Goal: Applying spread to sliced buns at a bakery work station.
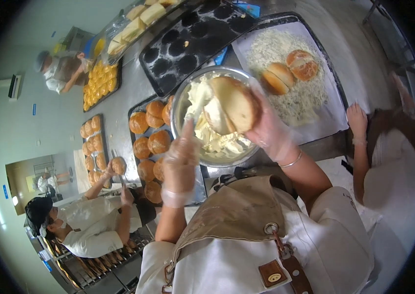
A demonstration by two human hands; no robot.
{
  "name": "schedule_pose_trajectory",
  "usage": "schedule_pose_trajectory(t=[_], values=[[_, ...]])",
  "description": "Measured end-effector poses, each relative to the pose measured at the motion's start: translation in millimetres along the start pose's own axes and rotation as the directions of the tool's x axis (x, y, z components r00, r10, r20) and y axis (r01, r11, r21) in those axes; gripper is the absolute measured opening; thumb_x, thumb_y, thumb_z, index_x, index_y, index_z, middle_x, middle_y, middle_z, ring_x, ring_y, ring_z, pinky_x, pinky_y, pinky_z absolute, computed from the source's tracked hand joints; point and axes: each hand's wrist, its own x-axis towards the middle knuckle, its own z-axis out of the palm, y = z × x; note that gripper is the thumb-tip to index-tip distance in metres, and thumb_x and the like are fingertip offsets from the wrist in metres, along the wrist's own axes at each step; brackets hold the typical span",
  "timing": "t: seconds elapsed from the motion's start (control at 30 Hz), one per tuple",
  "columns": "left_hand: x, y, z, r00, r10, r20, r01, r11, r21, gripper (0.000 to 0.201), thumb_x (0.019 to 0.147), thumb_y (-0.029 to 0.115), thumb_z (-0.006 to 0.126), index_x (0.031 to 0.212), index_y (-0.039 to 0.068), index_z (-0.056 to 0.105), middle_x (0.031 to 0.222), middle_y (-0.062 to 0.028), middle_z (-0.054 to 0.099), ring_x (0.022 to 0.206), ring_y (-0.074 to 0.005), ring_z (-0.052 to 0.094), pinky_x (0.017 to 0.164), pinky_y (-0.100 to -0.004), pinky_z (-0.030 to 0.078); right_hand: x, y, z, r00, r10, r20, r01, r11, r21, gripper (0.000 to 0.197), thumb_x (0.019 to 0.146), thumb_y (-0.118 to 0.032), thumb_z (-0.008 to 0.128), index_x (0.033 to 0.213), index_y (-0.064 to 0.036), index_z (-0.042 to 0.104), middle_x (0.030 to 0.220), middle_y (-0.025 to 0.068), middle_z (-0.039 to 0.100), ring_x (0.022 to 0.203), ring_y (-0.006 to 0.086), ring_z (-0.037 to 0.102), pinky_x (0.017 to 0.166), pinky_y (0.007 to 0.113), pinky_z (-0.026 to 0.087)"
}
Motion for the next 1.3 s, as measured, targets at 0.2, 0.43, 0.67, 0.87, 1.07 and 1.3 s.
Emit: schedule_pose_trajectory(t=[0.2,0.43,0.67,0.87,1.07,1.3], values=[[-16.4,38.1,10.7,0.958,-0.096,0.269,-0.08,0.812,0.578,0.072,0.087,-0.003,0.055,0.153,0.009,0.031,0.088,-0.0168,0.06,0.065,-0.0295,0.063,0.055,-0.0385,0.053,20.5,13.4,16.3,0.995,-0.058,0.084,0.048,0.992,0.119,0.054,0.104,-0.038,0.045,0.144,-0.0014,0.041,0.143,0.0133,0.05,0.132,0.0246,0.049,0.115,0.041,0.037],[-24.2,56.0,-28.3,0.872,-0.322,0.369,0.435,0.856,-0.279,0.048,0.097,0.004,0.052,0.145,0.006,0.048,0.08,-0.0067,0.067,0.055,-0.009,0.055,0.044,-0.0233,0.039,22.9,10.9,4.9,0.717,-0.38,0.584,0.626,0.719,-0.3,0.062,0.102,-0.031,0.052,0.151,-0.001,0.026,0.148,0.0143,0.042,0.138,0.0241,0.042,0.117,0.043,0.033],[-3.8,39.9,-0.6,0.792,-0.376,0.481,0.604,0.367,-0.707,0.042,0.105,0.016,0.042,0.143,-0.002,0.045,0.085,-0.008,0.064,0.049,-0.0065,0.046,0.042,-0.0184,0.032,22.5,34.6,-8.0,0.764,-0.447,0.465,0.644,0.485,-0.591,0.1,0.086,-0.036,0.076,0.153,0.001,0.012,0.15,0.0178,0.035,0.138,0.0293,0.038,0.116,0.041,0.033],[-32.5,52.7,-36.2,0.632,-0.506,0.587,0.774,0.435,-0.46,0.043,0.101,0.015,0.049,0.139,-0.005,0.049,0.081,-0.0099,0.066,0.046,-0.0069,0.046,0.042,-0.0177,0.034,6.5,8.6,4.7,0.806,-0.382,0.453,0.585,0.391,-0.711,0.091,0.089,-0.023,0.072,0.152,0.0025,0.013,0.149,0.018,0.037,0.136,0.0272,0.042,0.116,0.041,0.034],[1.2,20.8,-66.9,0.964,0.099,0.247,-0.174,0.936,0.305,0.039,0.093,0.005,0.058,0.131,0.01,0.06,0.087,-0.0099,0.064,0.063,-0.0212,0.062,0.053,-0.0304,0.05,-1.5,15.2,2.9,0.857,-0.335,0.392,0.514,0.491,-0.704,0.087,0.084,-0.009,0.075,0.15,0.0043,0.019,0.148,0.0192,0.039,0.138,0.028,0.041,0.117,0.039,0.032],[36.1,23.0,-76.0,0.874,0.252,0.416,-0.452,0.735,0.505,0.032,0.089,0.008,0.062,0.12,0.011,0.067,0.089,-0.0077,0.065,0.066,-0.0261,0.065,0.055,-0.0371,0.054,-21.4,21.4,9.6,0.942,-0.094,0.321,0.16,0.97,-0.185,0.053,0.096,-0.008,0.058,0.144,0.0036,0.037,0.143,0.0167,0.049,0.132,0.0243,0.049,0.113,0.041,0.041]])
